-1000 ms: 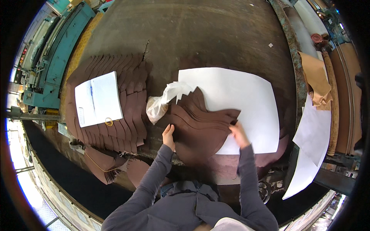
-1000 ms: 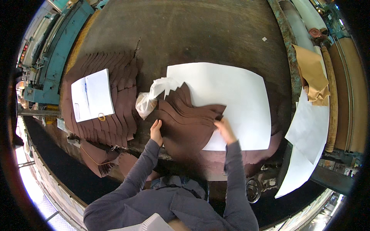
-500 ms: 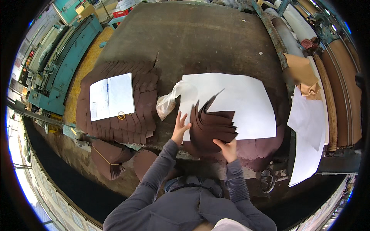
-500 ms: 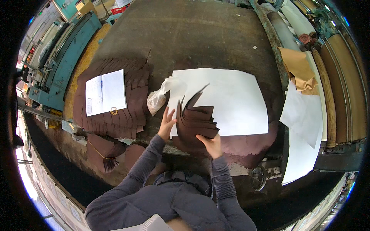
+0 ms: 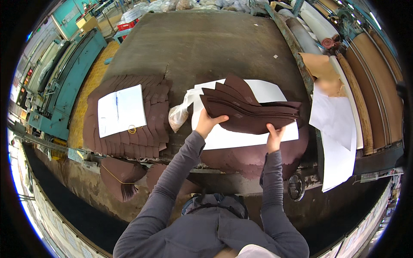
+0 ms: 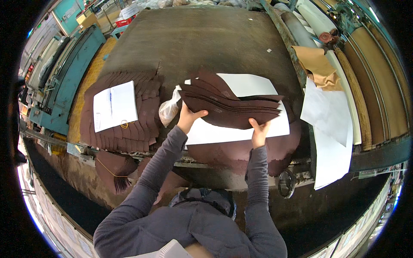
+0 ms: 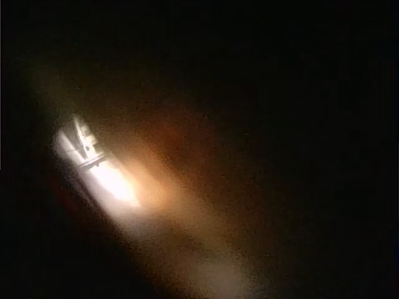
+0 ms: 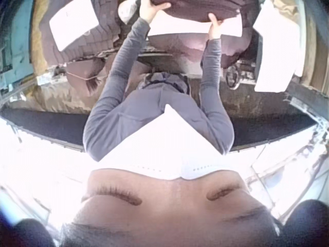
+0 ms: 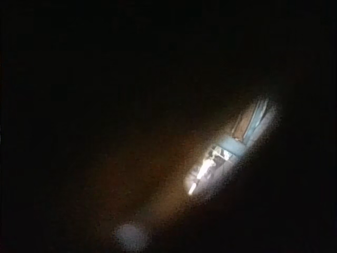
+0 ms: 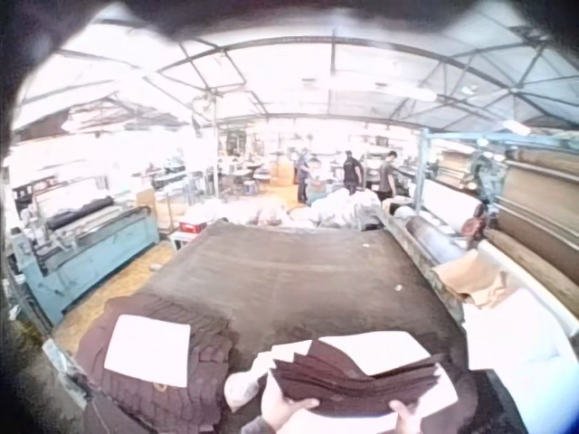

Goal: The person repeatedly picks up stacks of brown fabric pieces from a work table, wraps a yellow rubber band around each stack, and places the bundled stack back on the table. The process is repeated for multiple stacks.

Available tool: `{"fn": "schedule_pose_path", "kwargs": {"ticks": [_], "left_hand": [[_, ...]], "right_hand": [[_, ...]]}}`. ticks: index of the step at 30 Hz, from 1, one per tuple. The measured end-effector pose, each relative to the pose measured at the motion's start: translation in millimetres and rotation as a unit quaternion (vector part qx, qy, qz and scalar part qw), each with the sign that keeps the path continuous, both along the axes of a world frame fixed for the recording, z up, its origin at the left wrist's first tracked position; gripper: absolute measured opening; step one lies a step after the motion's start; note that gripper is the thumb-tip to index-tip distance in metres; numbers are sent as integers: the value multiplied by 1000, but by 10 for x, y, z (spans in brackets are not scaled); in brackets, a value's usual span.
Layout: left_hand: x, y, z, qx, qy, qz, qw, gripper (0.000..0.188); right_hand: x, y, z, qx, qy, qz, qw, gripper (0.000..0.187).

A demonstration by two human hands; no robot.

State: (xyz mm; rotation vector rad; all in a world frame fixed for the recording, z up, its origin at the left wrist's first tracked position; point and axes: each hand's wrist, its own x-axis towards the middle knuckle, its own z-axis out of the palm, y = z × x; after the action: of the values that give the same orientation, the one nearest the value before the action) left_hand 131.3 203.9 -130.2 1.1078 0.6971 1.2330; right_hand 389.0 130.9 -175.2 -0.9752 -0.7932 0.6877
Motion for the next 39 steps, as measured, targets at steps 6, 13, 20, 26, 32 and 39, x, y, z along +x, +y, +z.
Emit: {"fn": "schedule_pose_path", "kwargs": {"ticks": [6, 13, 20, 26, 32, 39], "left_hand": [[117, -108, -464, 14, 54, 37, 998, 68], [386, -137, -186, 92, 215, 40, 972, 52], [-64, -241, 747, 213, 256, -123, 935, 87], [-115, -639, 529, 145, 134, 102, 975, 42], [-491, -970, 922, 171, -64, 343, 921, 50], [-977, -1242, 1421, 274, -210, 360, 867, 72]], "right_hand": [[-235, -218, -250, -7, 78, 57, 995, 66], [-377, -106, -116, -60, 21, 85, 994, 37], [-530, -288, 1157, -46, -312, 115, 942, 27], [-1018, -306, 1840, 58, -504, 124, 853, 31], [-1068, -390, 1801, 147, -341, -128, 920, 63], [-1601, -412, 1306, 185, 129, 254, 941, 75]]}}
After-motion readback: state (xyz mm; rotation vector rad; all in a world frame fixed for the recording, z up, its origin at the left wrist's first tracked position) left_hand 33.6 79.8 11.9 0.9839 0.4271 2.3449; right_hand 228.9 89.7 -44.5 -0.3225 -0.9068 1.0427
